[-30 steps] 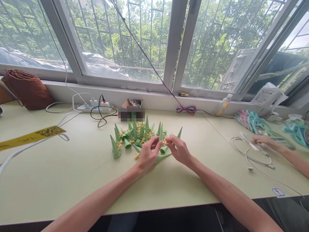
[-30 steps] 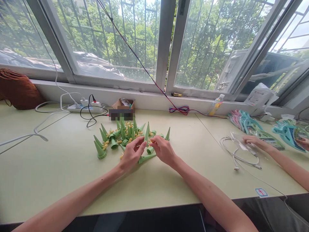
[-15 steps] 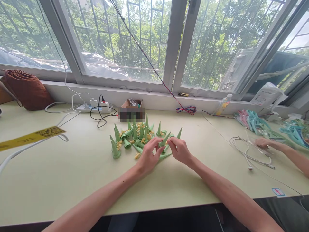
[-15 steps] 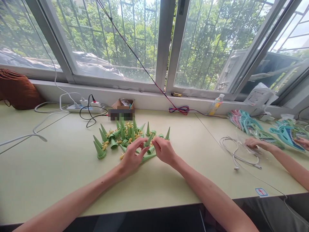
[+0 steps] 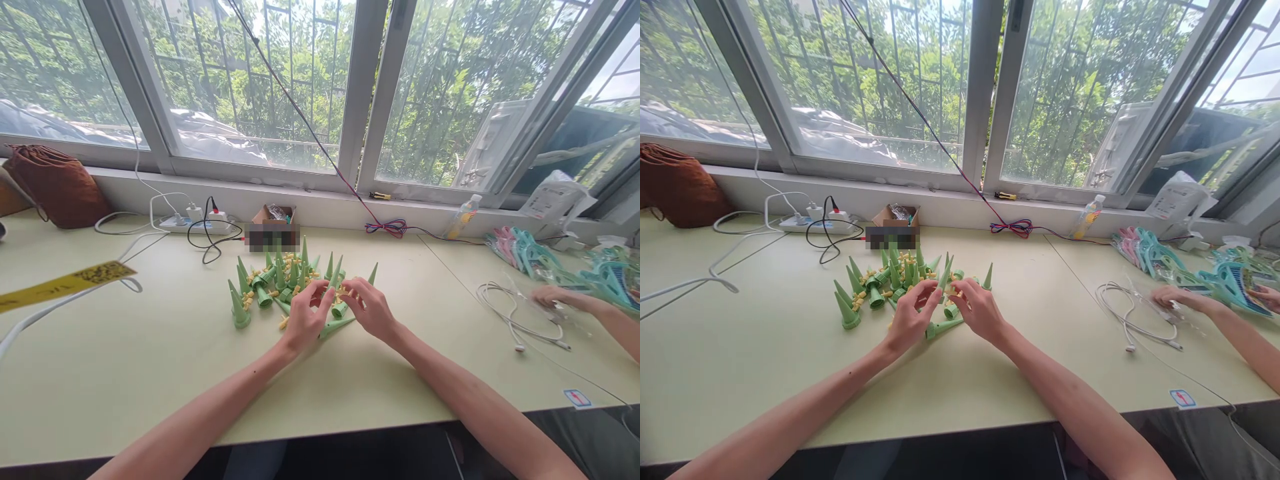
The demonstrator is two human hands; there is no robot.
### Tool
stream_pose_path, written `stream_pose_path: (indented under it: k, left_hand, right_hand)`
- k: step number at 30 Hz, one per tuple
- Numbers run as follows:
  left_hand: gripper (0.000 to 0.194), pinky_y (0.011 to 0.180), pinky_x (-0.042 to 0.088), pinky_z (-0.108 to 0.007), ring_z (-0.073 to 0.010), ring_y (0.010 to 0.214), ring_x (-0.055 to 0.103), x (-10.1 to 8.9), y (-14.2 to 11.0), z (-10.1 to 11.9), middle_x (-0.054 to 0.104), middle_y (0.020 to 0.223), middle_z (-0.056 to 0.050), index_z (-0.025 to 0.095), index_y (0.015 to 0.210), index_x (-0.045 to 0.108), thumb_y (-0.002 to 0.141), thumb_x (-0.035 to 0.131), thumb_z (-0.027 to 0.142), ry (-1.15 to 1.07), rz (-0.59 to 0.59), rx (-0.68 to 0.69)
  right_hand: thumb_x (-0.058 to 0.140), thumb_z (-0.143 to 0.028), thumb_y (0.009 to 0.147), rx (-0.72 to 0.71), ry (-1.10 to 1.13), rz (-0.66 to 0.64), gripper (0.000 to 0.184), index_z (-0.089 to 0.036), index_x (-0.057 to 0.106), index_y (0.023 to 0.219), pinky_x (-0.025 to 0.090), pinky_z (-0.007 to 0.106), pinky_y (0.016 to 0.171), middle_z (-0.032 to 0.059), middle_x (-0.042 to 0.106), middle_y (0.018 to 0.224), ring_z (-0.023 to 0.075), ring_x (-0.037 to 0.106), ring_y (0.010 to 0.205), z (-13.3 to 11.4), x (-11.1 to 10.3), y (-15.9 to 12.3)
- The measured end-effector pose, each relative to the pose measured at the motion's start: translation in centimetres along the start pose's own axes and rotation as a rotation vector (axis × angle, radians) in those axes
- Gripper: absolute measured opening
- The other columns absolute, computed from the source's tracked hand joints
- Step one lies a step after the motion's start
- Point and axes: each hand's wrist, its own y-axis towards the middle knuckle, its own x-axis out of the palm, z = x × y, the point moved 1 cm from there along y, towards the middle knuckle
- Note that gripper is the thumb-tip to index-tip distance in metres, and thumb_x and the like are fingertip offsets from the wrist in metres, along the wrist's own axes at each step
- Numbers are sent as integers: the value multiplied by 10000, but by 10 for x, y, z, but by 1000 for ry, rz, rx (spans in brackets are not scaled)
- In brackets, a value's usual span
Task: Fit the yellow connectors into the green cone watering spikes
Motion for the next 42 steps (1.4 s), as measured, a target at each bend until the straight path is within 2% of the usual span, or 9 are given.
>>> stream_pose_path:
  k: [9, 20, 27, 32, 37, 39, 42]
  left_hand:
    - [269, 679, 541, -264, -157, 755, 643, 1, -2, 3, 655, 830, -33, 162, 950, 606, 928, 546, 423, -21, -52, 11]
    - [278, 566, 536, -240, -119, 666, 566, -1, -2, -2, 618, 846, -25, 196, 1092, 601, 899, 602, 395, 119, -51, 154]
    - [165, 584, 542, -224, -146, 813, 602, 0, -1, -1, 629, 981, -50, 228, 1072, 582, 931, 560, 309, 126, -74, 254]
    - [195, 626, 562, -258, -183, 899, 630, 1, -1, -1, 635, 1023, -64, 225, 1086, 566, 929, 562, 341, 145, -38, 185]
    - [250, 695, 565, -287, -171, 890, 631, 0, 1, 5, 626, 1106, -84, 208, 1090, 561, 937, 543, 405, 50, -19, 105]
    - [278, 709, 549, -286, -165, 858, 633, -3, 3, 6, 637, 1053, -81, 195, 1083, 551, 942, 527, 434, 18, 19, 54]
    - [300, 711, 514, -280, -158, 779, 619, -6, 5, 7, 633, 846, -34, 188, 1037, 548, 947, 504, 471, 21, 81, 1]
  right_hand:
    - [454, -238, 1013, -110, -94, 24, 125, -207, 574, 1035, 430, 233, 535, 35, 597, 800, 122, 521, 605, 0, 0, -1]
    - [380, -251, 1032, -101, -123, -18, 217, -198, 536, 891, 377, 236, 527, 15, 542, 712, 128, 452, 564, 1, -2, 0]
    - [333, -292, 1051, -71, -123, -68, 288, -200, 510, 843, 364, 227, 538, 9, 535, 705, 119, 437, 558, 1, -1, -1]
    - [351, -305, 1049, -47, -97, -38, 286, -202, 534, 855, 378, 230, 545, 13, 538, 713, 124, 454, 583, 1, -1, 0]
    - [397, -269, 1035, -52, -110, 25, 222, -207, 552, 889, 386, 241, 549, 20, 551, 737, 129, 467, 598, 0, -4, 1]
    - [411, -253, 1029, -56, -107, 57, 197, -208, 565, 914, 405, 243, 556, 36, 582, 779, 133, 501, 625, 0, -5, 2]
    - [420, -247, 1025, -70, -99, 71, 181, -213, 586, 963, 439, 247, 570, 56, 617, 832, 139, 543, 656, -1, -6, 2]
